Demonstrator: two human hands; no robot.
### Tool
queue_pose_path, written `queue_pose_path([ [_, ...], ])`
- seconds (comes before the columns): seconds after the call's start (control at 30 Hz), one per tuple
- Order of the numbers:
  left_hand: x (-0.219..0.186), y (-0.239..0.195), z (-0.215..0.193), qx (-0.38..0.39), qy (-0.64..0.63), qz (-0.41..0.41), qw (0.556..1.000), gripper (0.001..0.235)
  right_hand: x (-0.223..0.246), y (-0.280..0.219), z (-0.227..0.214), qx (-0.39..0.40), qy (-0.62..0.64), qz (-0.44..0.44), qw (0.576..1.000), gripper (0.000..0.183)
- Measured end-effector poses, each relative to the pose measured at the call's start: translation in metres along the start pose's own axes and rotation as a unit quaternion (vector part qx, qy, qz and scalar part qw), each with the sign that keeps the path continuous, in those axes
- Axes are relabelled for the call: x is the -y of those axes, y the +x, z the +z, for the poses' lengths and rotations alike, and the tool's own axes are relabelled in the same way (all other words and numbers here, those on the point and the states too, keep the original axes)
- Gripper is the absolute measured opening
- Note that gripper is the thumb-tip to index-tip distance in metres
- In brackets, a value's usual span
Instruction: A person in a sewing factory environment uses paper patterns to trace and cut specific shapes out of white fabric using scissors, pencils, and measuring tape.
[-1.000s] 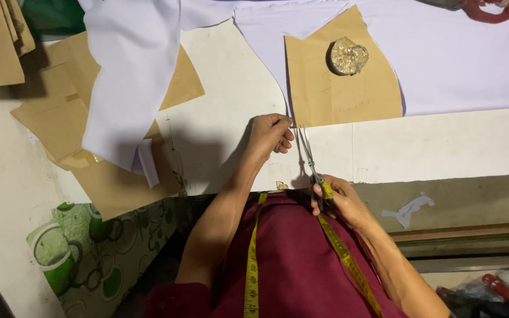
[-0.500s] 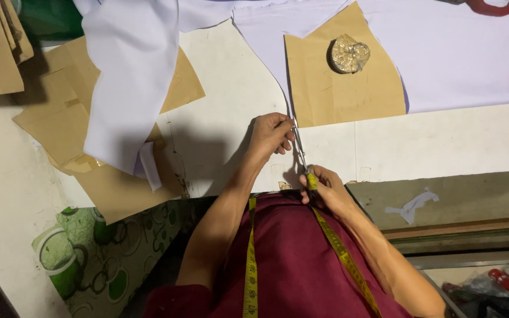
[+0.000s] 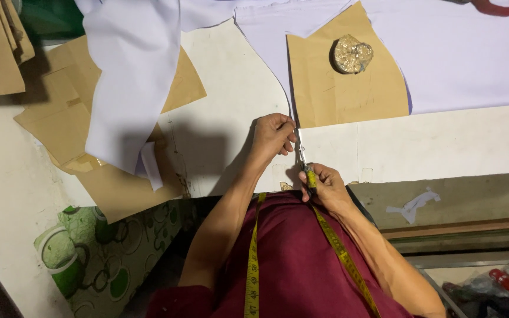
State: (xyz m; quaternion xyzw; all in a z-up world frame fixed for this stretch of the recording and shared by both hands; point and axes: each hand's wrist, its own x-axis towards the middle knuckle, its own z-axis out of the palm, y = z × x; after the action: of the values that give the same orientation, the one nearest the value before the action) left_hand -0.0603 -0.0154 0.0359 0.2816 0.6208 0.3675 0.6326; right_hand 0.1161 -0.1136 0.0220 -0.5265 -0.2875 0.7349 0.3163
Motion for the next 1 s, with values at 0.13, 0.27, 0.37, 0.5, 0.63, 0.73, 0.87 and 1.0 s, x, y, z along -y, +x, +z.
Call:
queue_pose_path([
  [0.13,-0.005,-0.001,0.001,-0.002,0.006,0.007,1.0,0.015,0.016,-0.005,0.005,-0.003,0.007,0.001,1.0,0.024],
  [0.27,-0.005,0.0,0.001,-0.002,0.002,0.003,1.0,0.015,0.03,-0.009,0.01,-0.013,0.011,0.01,1.0,0.025],
  [0.37,-0.018,-0.005,-0.001,-0.005,0.0,-0.01,1.0,0.016,0.024,0.003,0.006,-0.011,0.016,0.007,1.0,0.027],
  [0.5,-0.024,-0.009,0.001,-0.008,0.004,-0.008,1.0,0.015,0.027,0.009,0.01,-0.013,0.032,0.001,0.999,0.03],
  [0.63,-0.035,-0.015,0.001,-0.008,0.01,-0.009,1.0,0.015,0.02,0.013,0.009,-0.024,0.025,-0.005,0.999,0.028],
  [0.73,-0.042,-0.018,0.0,-0.005,0.024,-0.01,1.0,0.015,0.037,0.006,0.018,-0.028,0.025,-0.001,0.999,0.027],
  [0.87,-0.076,-0.028,-0.004,-0.063,0.191,0.076,0.977,0.02,0.043,0.003,0.02,-0.029,0.041,0.007,0.999,0.031],
  [1.0,-0.054,0.023,-0.018,-0.221,0.409,0.441,0.768,0.015,0.048,0.003,0.022,-0.028,0.037,0.004,0.999,0.027],
])
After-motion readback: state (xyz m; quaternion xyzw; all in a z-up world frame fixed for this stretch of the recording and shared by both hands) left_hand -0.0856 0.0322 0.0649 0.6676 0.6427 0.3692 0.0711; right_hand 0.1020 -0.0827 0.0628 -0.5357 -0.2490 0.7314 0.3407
